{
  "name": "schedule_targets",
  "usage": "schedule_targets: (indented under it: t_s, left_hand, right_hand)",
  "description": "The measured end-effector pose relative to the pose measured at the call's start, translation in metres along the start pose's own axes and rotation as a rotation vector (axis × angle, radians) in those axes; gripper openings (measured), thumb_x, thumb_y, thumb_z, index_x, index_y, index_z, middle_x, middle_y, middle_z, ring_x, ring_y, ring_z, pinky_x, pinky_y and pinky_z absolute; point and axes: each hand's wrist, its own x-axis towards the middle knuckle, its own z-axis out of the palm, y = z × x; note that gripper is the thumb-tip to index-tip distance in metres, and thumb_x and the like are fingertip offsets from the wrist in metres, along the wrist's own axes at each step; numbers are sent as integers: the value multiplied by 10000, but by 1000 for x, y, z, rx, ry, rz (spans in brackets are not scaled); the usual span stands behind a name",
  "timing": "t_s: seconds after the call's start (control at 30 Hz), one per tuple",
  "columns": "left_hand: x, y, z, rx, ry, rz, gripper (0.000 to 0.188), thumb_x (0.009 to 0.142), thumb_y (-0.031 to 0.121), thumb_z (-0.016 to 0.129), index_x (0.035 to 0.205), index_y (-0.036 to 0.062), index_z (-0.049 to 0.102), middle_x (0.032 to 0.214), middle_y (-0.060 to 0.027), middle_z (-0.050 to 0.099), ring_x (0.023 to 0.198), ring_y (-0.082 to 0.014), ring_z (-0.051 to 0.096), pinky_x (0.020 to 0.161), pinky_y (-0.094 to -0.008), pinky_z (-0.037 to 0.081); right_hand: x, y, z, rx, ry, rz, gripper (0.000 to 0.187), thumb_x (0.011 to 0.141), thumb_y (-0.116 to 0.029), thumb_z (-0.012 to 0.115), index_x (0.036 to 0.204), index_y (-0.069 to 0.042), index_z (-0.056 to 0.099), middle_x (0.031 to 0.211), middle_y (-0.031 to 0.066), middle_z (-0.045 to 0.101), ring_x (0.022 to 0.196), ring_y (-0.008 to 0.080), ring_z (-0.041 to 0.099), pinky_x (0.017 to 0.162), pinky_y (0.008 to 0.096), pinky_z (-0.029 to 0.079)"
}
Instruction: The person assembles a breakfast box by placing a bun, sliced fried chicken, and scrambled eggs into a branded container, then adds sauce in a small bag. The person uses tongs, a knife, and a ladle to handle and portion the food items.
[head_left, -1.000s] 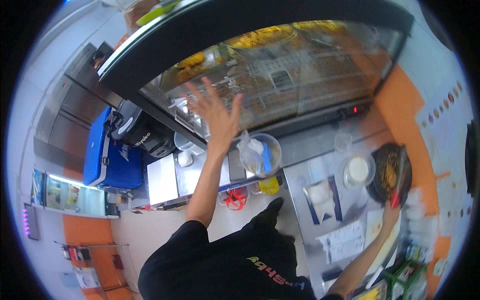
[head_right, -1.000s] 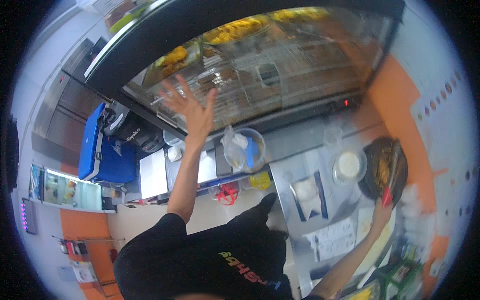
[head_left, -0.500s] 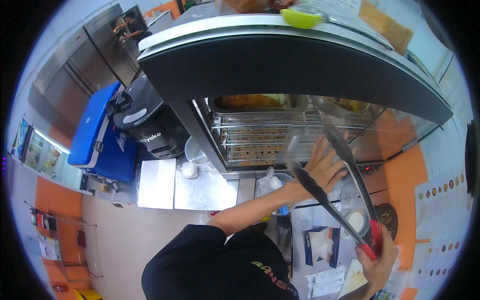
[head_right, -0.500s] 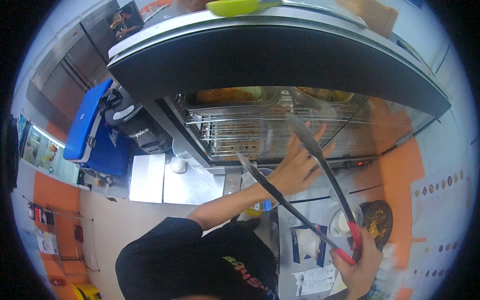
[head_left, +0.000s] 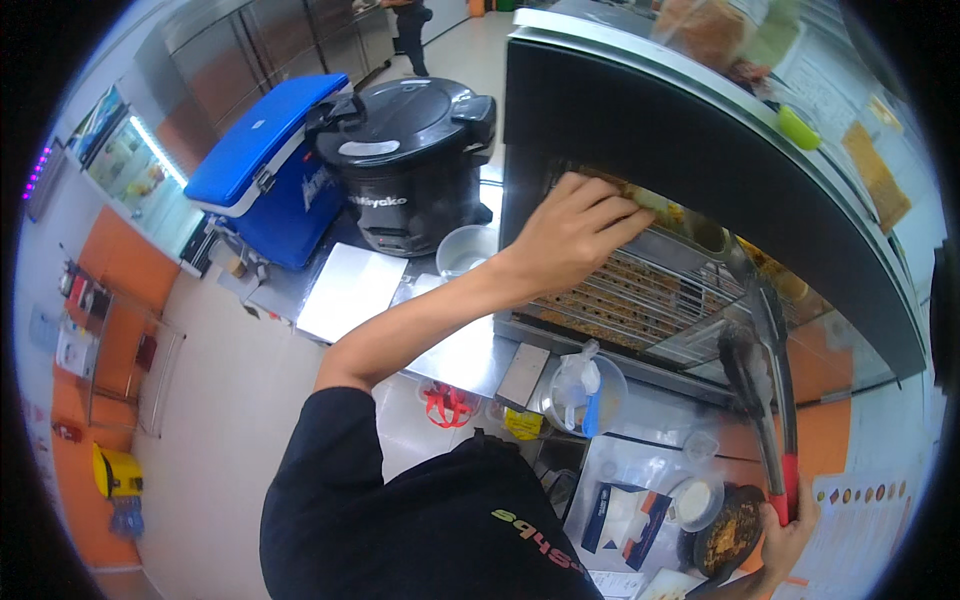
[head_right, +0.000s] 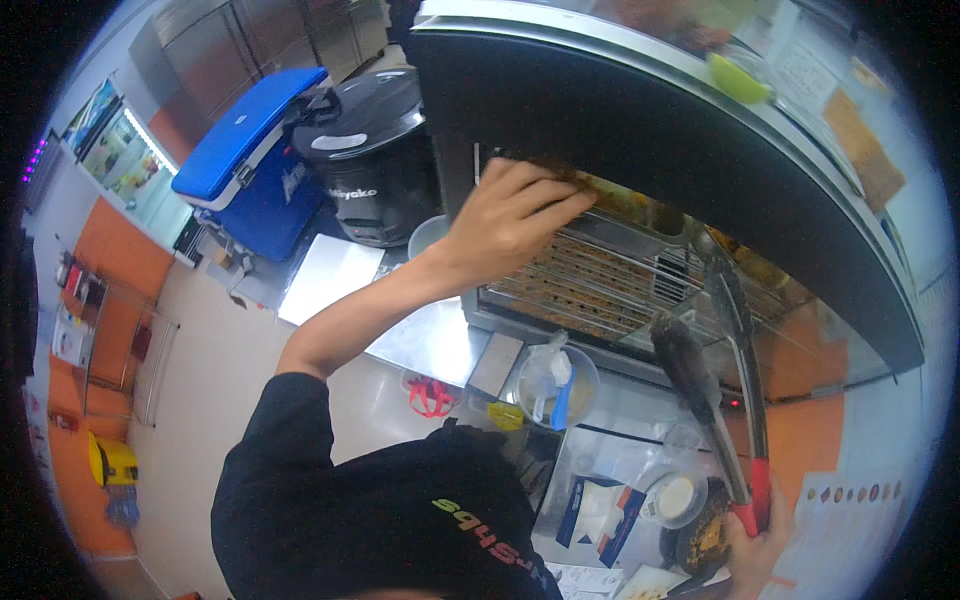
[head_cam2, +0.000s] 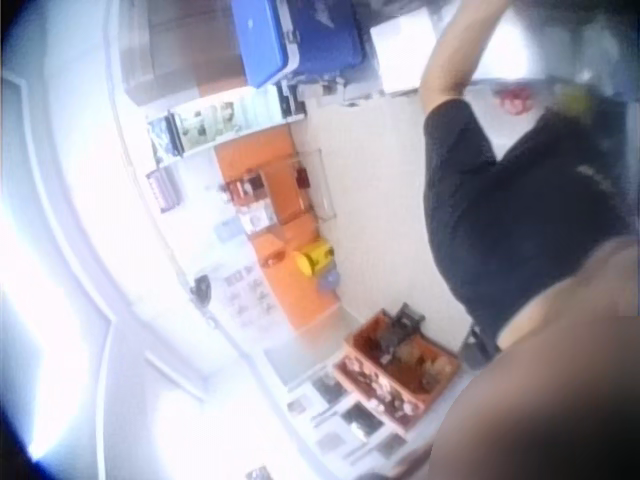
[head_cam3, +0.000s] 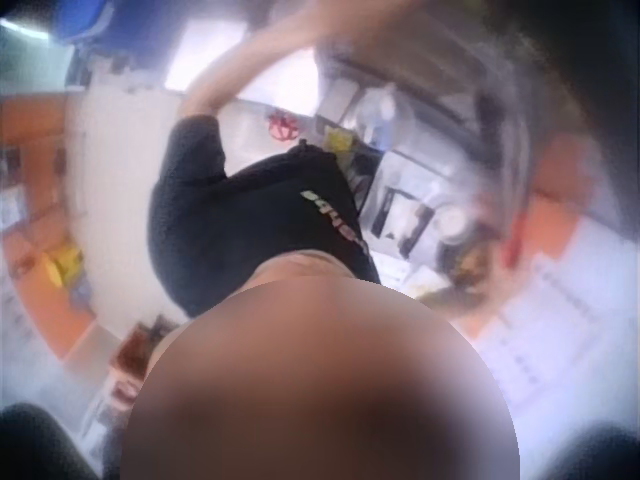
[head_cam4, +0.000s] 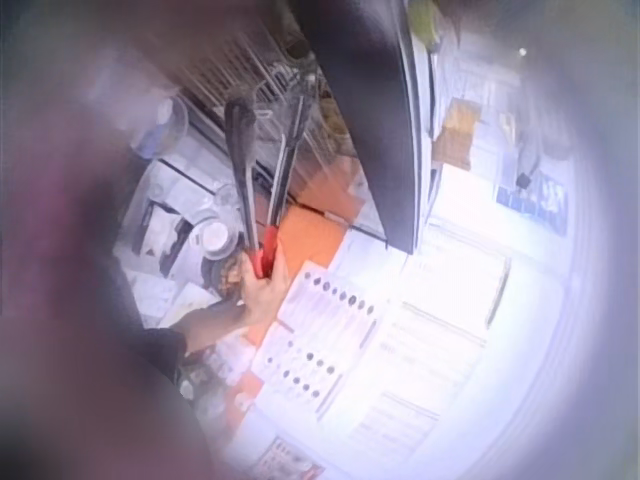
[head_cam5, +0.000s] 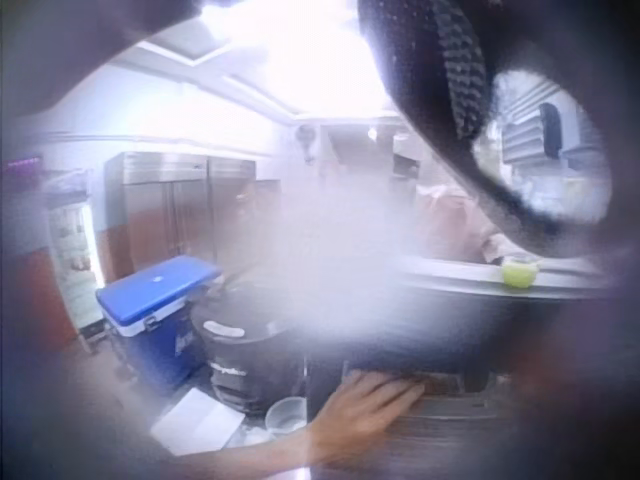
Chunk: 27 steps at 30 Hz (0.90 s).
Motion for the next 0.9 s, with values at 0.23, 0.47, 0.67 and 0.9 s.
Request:
schedule_targets:
  t_s: [0.23, 0.47, 0.67, 0.9]
  left_hand:
    - [-29, 69, -62, -75, -31, 7, 325, 833, 87, 731, 1155, 95, 773, 1065, -22, 751, 924, -179, 612, 803, -340, 432]
    - [-62, 114, -116, -149, -138, 9, 338, 809, 141, 759, 1143, 90, 778, 1086, -2, 759, 904, -150, 610, 761, -290, 368]
    - [-89, 120, -116, -241, -62, 4, 289, 828, 134, 770, 1117, 126, 781, 1096, 25, 740, 959, -157, 637, 755, -278, 376]
    - [-92, 123, -114, -270, -16, -5, 267, 834, 125, 771, 1100, 141, 776, 1080, 38, 733, 963, -151, 652, 747, -269, 378]
  right_hand:
    - [-8, -11, -39, -43, 22, -120, 740, 668, -188, 811, 1333, 53, 592, 922, 84, 650, 758, 159, 582, 665, 301, 461]
    - [65, -88, -52, -552, -41, -427, 762, 652, -29, 860, 1363, -10, 584, 960, 128, 636, 729, 244, 595, 625, 350, 468]
    - [124, -141, -35, -924, -22, -776, 723, 694, -107, 775, 1396, -66, 609, 1075, 87, 633, 809, 224, 596, 657, 356, 470]
    - [129, -145, 25, -907, 156, -907, 582, 831, -186, 700, 1399, -82, 629, 1050, 86, 648, 734, 181, 550, 633, 320, 458]
